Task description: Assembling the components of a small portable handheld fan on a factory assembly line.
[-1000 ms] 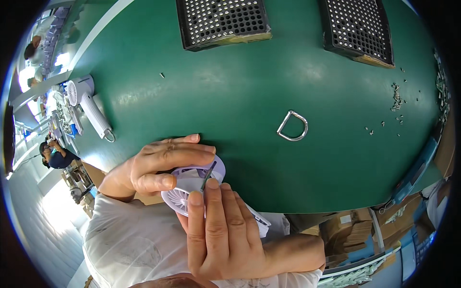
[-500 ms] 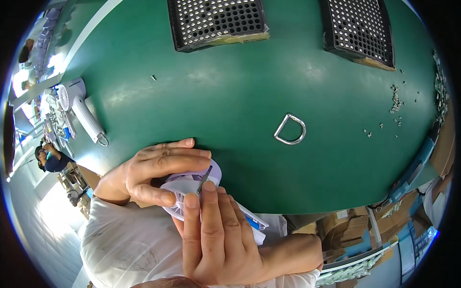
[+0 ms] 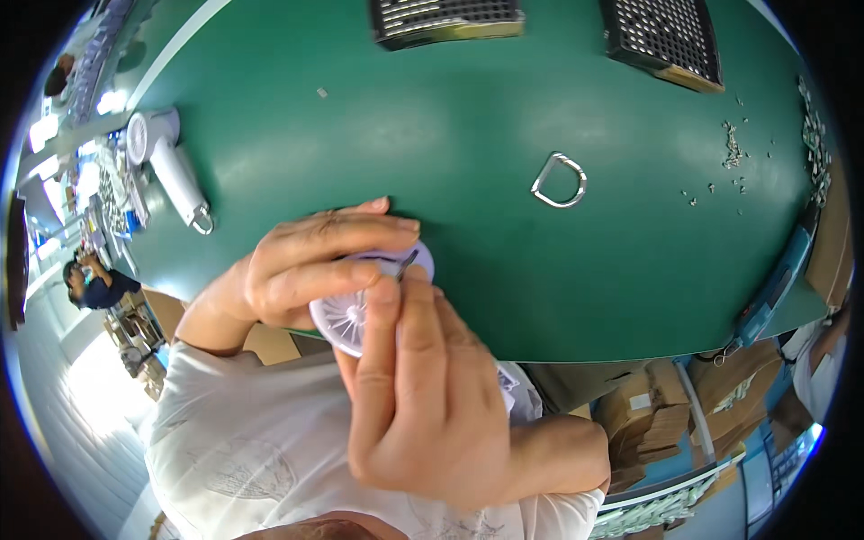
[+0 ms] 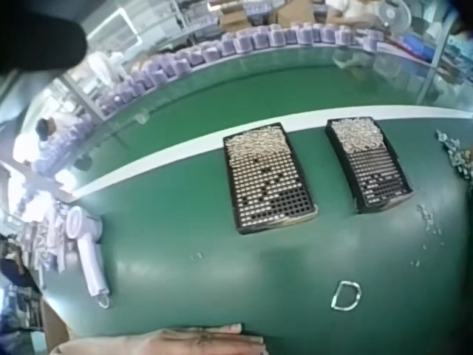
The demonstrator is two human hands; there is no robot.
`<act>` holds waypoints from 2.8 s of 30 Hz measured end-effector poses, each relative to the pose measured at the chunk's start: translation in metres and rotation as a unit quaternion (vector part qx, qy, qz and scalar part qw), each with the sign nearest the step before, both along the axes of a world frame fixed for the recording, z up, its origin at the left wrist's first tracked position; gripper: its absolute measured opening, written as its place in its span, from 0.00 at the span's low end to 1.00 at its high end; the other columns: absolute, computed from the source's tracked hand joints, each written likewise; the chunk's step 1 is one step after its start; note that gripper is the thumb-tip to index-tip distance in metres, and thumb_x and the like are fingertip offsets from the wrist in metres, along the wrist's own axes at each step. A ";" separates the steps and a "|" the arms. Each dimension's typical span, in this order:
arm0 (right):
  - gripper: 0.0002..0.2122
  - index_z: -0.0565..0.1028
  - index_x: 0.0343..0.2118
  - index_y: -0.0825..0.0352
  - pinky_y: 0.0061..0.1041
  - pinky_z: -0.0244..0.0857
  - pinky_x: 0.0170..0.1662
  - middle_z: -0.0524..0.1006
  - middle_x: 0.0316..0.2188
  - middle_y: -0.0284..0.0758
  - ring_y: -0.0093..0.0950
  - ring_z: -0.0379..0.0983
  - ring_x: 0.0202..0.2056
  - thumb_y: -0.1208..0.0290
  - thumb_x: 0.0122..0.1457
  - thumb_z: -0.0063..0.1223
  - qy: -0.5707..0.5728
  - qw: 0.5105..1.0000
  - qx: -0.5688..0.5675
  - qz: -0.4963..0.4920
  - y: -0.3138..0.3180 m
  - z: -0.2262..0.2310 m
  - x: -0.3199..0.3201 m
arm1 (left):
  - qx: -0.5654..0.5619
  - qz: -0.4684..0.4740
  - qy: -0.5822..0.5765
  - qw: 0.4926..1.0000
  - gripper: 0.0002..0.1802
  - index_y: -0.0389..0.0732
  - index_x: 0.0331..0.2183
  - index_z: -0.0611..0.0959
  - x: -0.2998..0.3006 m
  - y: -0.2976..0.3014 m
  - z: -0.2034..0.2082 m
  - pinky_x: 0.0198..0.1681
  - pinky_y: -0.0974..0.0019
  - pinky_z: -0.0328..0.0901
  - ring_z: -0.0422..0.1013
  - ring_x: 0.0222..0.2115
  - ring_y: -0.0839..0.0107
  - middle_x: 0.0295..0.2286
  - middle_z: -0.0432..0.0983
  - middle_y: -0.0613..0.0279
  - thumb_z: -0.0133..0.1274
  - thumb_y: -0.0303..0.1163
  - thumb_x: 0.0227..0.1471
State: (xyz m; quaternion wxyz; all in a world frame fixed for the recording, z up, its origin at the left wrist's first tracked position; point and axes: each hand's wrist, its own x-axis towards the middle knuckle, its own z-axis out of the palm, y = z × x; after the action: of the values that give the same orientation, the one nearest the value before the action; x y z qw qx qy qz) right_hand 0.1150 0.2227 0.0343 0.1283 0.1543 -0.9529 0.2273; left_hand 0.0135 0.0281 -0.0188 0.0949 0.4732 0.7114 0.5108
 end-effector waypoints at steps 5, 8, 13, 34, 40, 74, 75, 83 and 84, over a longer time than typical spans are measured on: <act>0.32 0.74 0.54 0.85 0.37 0.77 0.40 0.80 0.43 0.55 0.47 0.81 0.38 0.65 0.55 0.74 -0.023 0.999 0.004 0.037 0.009 0.007 -0.004 | 0.002 -0.023 -0.016 1.000 0.31 0.31 0.58 0.79 0.001 -0.005 -0.004 0.63 0.41 0.69 0.77 0.54 0.44 0.53 0.78 0.36 0.66 0.23 0.52; 0.32 0.76 0.55 0.77 0.34 0.75 0.43 0.81 0.42 0.49 0.44 0.81 0.39 0.67 0.50 0.78 -0.095 0.992 -0.084 0.011 0.008 0.014 -0.005 | -0.003 0.000 -0.002 1.000 0.38 0.37 0.61 0.78 0.008 -0.010 -0.007 0.63 0.48 0.71 0.77 0.55 0.50 0.57 0.77 0.51 0.69 0.23 0.47; 0.28 0.78 0.56 0.77 0.27 0.76 0.47 0.83 0.45 0.42 0.28 0.82 0.43 0.80 0.51 0.75 -0.150 0.978 -0.144 -0.022 0.008 0.024 -0.006 | 0.039 -0.012 0.023 0.999 0.50 0.50 0.67 0.71 0.004 -0.007 -0.021 0.56 0.50 0.72 0.74 0.55 0.49 0.60 0.75 0.57 0.70 0.21 0.42; 0.28 0.80 0.53 0.80 0.18 0.75 0.43 0.86 0.38 0.43 0.21 0.82 0.37 0.70 0.52 0.78 -0.198 0.967 -0.074 -0.140 -0.014 0.031 -0.017 | 0.036 -0.043 0.108 0.993 0.47 0.32 0.63 0.71 -0.010 -0.013 -0.017 0.54 0.52 0.71 0.76 0.51 0.42 0.50 0.79 0.37 0.72 0.31 0.42; 0.28 0.81 0.52 0.79 0.17 0.74 0.42 0.86 0.36 0.41 0.20 0.82 0.36 0.67 0.51 0.79 -0.209 0.965 -0.048 -0.149 -0.009 0.032 -0.020 | 0.025 -0.063 0.123 0.990 0.47 0.30 0.62 0.71 -0.016 -0.013 -0.009 0.55 0.53 0.71 0.75 0.52 0.42 0.50 0.78 0.36 0.72 0.31 0.41; 0.31 0.78 0.53 0.73 0.37 0.74 0.40 0.80 0.42 0.44 0.43 0.77 0.39 0.63 0.48 0.78 0.066 0.987 -0.125 -0.077 0.049 -0.046 0.082 | -0.065 -0.024 0.044 0.997 0.52 0.35 0.65 0.73 -0.006 -0.010 -0.004 0.62 0.57 0.67 0.76 0.56 0.59 0.56 0.79 0.52 0.78 0.41 0.42; 0.31 0.78 0.53 0.73 0.37 0.74 0.40 0.80 0.42 0.44 0.43 0.77 0.39 0.63 0.48 0.78 0.068 0.985 -0.135 -0.079 0.049 -0.049 0.080 | -0.067 -0.018 0.038 0.997 0.52 0.35 0.65 0.74 -0.005 -0.009 -0.003 0.62 0.57 0.67 0.76 0.56 0.59 0.56 0.79 0.51 0.78 0.40 0.43; 0.27 0.78 0.52 0.74 0.34 0.74 0.38 0.78 0.43 0.43 0.39 0.76 0.36 0.68 0.50 0.75 0.075 0.983 -0.156 -0.056 0.049 -0.055 0.078 | -0.013 -0.030 -0.034 0.999 0.48 0.29 0.61 0.74 -0.002 -0.001 -0.002 0.65 0.49 0.67 0.73 0.59 0.50 0.57 0.76 0.41 0.78 0.28 0.41; 0.27 0.78 0.52 0.74 0.34 0.74 0.38 0.78 0.43 0.43 0.40 0.76 0.36 0.69 0.50 0.75 0.078 0.983 -0.155 -0.054 0.048 -0.054 0.078 | -0.011 -0.030 -0.060 0.998 0.48 0.29 0.62 0.74 0.000 -0.002 -0.002 0.64 0.49 0.67 0.73 0.59 0.49 0.57 0.75 0.40 0.78 0.27 0.41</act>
State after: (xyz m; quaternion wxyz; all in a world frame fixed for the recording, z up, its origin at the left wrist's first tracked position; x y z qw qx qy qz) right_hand 0.1925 0.2712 -0.0193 0.2366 0.0979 -0.9001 0.3525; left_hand 0.0136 0.0263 -0.0205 0.1584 0.4619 0.6952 0.5275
